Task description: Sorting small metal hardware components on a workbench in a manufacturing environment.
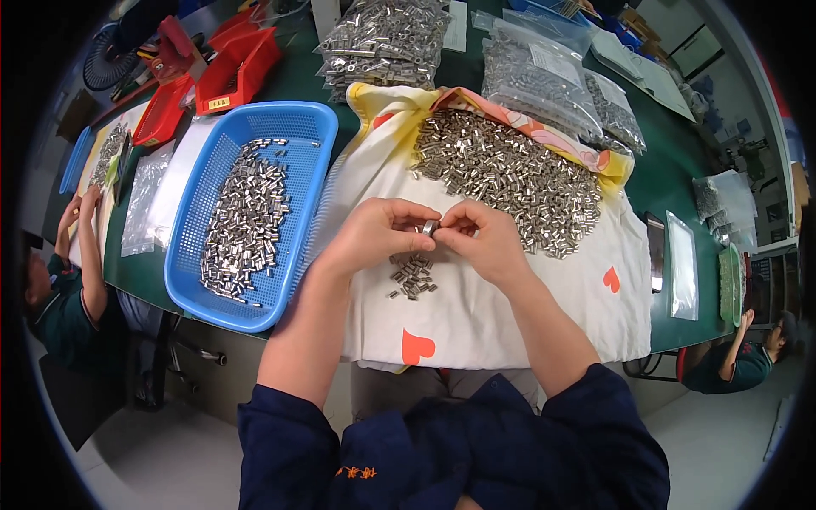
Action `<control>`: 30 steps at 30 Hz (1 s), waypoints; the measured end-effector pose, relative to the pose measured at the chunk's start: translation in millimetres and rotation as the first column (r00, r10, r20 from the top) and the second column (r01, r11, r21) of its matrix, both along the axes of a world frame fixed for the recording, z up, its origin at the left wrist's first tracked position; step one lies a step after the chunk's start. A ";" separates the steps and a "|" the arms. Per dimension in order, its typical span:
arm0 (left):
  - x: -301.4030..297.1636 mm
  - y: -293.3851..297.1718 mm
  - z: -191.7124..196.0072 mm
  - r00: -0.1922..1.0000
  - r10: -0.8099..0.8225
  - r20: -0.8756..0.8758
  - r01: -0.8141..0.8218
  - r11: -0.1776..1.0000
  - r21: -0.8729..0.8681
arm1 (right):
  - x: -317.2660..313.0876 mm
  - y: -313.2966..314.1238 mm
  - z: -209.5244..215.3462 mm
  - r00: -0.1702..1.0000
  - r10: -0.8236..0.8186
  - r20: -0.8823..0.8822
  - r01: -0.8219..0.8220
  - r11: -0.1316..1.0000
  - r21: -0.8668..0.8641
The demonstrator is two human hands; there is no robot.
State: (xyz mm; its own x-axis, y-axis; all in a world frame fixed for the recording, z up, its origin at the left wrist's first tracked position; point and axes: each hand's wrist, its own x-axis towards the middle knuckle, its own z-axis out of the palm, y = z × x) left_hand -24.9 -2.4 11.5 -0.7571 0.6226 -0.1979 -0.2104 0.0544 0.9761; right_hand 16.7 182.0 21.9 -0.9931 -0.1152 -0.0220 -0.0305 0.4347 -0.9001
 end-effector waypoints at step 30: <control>-2.1 -3.2 1.5 0.994 0.106 0.020 -0.107 0.990 0.096 | -1.3 -10.9 11.5 0.976 -0.036 -0.213 0.028 0.999 -0.043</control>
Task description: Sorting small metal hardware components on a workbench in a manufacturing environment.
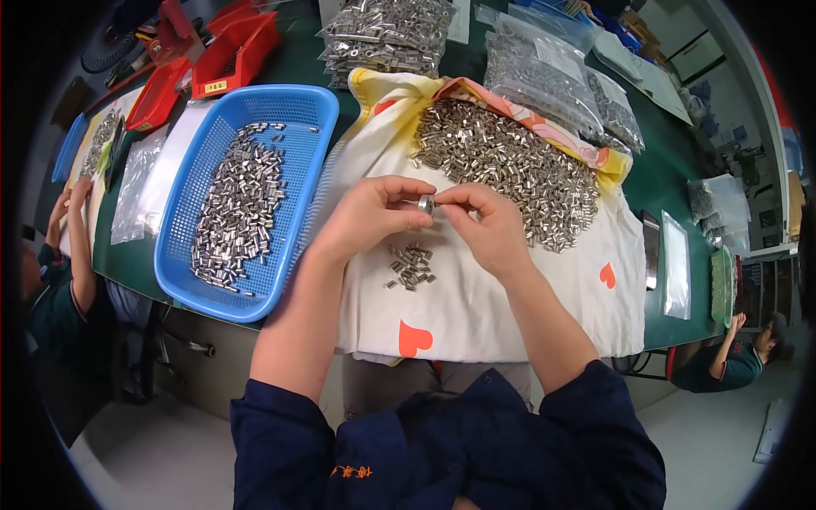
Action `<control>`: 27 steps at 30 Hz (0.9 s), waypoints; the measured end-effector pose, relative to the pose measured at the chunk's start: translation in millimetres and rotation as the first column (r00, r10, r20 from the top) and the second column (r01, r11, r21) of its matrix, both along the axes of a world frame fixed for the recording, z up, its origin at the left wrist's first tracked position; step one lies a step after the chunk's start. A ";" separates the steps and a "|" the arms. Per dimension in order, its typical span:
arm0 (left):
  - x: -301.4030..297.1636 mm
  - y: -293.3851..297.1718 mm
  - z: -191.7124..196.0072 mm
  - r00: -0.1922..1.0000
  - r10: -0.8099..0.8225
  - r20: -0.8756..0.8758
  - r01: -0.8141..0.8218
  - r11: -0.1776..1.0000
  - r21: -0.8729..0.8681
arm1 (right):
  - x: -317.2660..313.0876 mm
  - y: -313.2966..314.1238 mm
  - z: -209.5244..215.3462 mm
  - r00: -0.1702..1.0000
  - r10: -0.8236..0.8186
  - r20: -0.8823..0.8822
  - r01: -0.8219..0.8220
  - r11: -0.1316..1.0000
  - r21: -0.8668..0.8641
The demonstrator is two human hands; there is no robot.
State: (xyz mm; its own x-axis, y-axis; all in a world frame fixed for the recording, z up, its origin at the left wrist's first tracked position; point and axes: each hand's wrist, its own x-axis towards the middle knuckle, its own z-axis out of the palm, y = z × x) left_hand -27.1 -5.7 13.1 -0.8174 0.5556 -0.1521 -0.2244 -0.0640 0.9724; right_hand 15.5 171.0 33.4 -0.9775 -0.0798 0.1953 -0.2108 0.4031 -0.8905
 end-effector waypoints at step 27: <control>3.6 -2.2 4.1 0.960 -0.254 -0.116 0.228 0.953 -0.200 | -23.8 19.4 10.7 0.997 -0.023 0.070 0.002 0.961 0.276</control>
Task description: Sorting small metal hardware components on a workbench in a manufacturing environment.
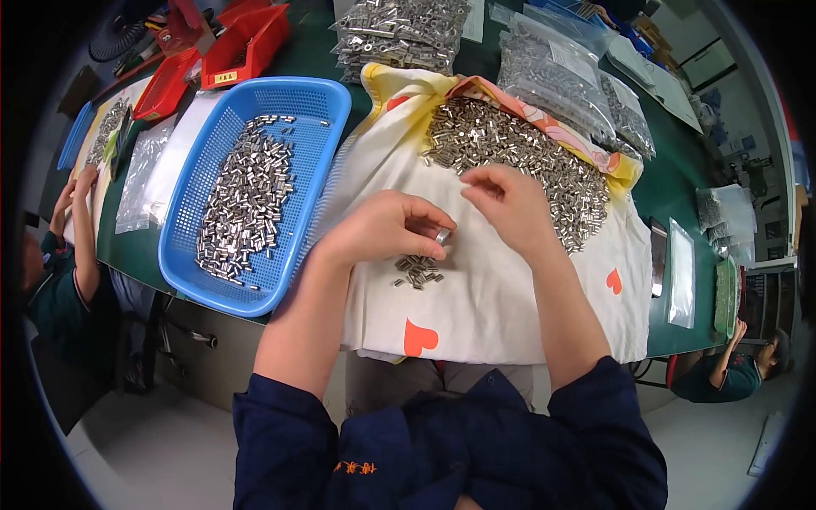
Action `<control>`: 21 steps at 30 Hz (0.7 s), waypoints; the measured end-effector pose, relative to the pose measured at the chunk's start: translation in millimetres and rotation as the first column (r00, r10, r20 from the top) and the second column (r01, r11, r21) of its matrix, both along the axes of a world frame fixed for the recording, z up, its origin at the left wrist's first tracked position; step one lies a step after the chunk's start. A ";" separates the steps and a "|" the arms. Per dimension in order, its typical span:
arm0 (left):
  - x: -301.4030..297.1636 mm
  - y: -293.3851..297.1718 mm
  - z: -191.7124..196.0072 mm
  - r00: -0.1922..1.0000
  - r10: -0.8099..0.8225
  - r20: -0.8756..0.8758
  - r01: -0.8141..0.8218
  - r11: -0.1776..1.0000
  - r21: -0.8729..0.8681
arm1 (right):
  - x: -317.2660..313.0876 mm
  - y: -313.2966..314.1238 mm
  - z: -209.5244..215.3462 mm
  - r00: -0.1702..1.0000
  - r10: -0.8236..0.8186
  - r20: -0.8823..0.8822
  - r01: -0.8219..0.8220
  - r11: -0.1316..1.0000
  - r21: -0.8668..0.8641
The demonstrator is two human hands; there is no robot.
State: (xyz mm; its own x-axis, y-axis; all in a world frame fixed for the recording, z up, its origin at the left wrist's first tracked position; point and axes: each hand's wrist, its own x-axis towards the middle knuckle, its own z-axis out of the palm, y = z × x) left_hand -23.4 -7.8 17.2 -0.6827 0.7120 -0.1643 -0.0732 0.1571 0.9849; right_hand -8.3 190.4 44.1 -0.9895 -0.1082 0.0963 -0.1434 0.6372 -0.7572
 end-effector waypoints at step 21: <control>-3.4 2.2 -6.4 0.970 0.181 0.163 -0.205 0.967 0.148 | 21.5 -9.5 -14.0 0.999 -0.007 0.053 0.025 0.940 -0.340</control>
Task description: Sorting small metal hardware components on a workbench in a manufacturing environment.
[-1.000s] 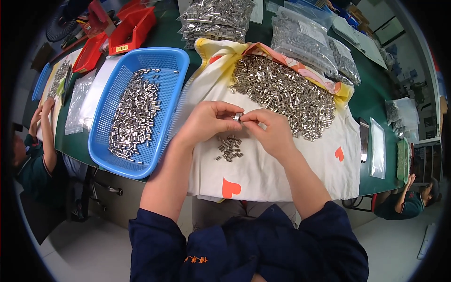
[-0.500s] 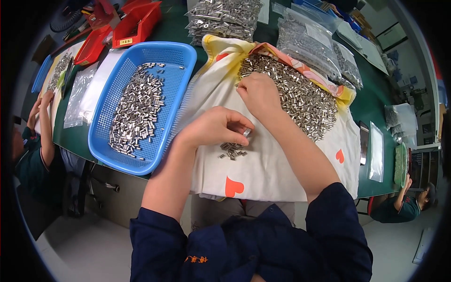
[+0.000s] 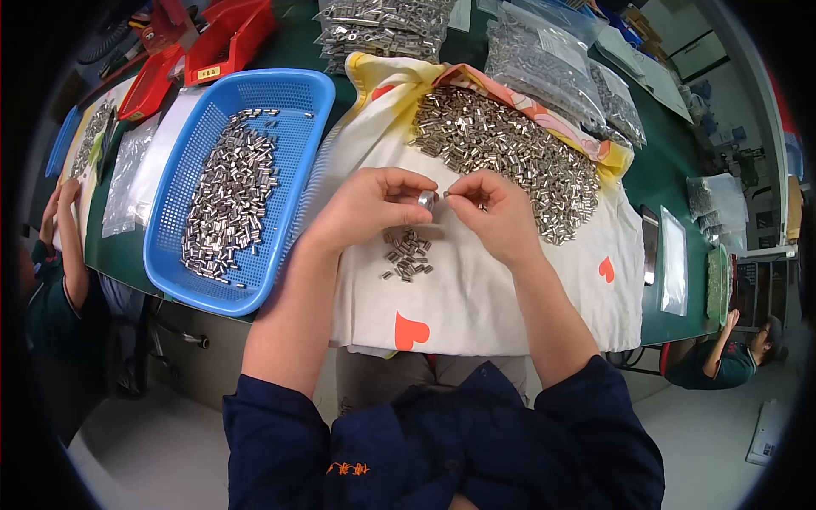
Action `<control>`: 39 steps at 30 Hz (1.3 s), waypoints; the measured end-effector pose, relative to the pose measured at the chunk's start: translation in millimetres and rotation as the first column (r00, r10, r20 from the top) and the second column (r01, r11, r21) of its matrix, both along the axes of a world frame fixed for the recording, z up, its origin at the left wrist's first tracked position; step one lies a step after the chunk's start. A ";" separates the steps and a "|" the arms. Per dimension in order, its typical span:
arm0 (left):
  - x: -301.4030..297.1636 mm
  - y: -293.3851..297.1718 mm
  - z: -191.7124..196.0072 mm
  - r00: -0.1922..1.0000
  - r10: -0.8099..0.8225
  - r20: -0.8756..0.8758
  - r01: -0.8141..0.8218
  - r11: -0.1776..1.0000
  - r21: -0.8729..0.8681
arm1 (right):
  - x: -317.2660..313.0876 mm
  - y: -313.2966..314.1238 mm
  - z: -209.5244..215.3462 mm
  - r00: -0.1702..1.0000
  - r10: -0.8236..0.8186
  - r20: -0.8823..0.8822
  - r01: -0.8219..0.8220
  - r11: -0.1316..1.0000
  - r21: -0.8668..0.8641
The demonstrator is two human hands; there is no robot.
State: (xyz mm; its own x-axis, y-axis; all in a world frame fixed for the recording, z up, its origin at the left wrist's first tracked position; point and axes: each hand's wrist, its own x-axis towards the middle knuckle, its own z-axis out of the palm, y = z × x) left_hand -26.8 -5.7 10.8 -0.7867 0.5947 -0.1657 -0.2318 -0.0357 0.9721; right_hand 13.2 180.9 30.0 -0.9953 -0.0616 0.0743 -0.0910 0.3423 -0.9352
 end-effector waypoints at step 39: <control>1.3 -1.1 6.8 0.996 -0.086 -0.009 0.085 0.994 -0.069 | 0.6 3.6 -5.9 0.996 0.072 0.055 -0.076 0.993 0.094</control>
State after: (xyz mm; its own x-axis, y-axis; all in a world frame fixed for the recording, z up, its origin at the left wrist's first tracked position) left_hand -25.5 -6.7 17.6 -0.7355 0.6477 -0.1988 -0.2192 0.0502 0.9744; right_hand 13.8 184.5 24.1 -0.9901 -0.1396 0.0132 -0.0719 0.4248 -0.9024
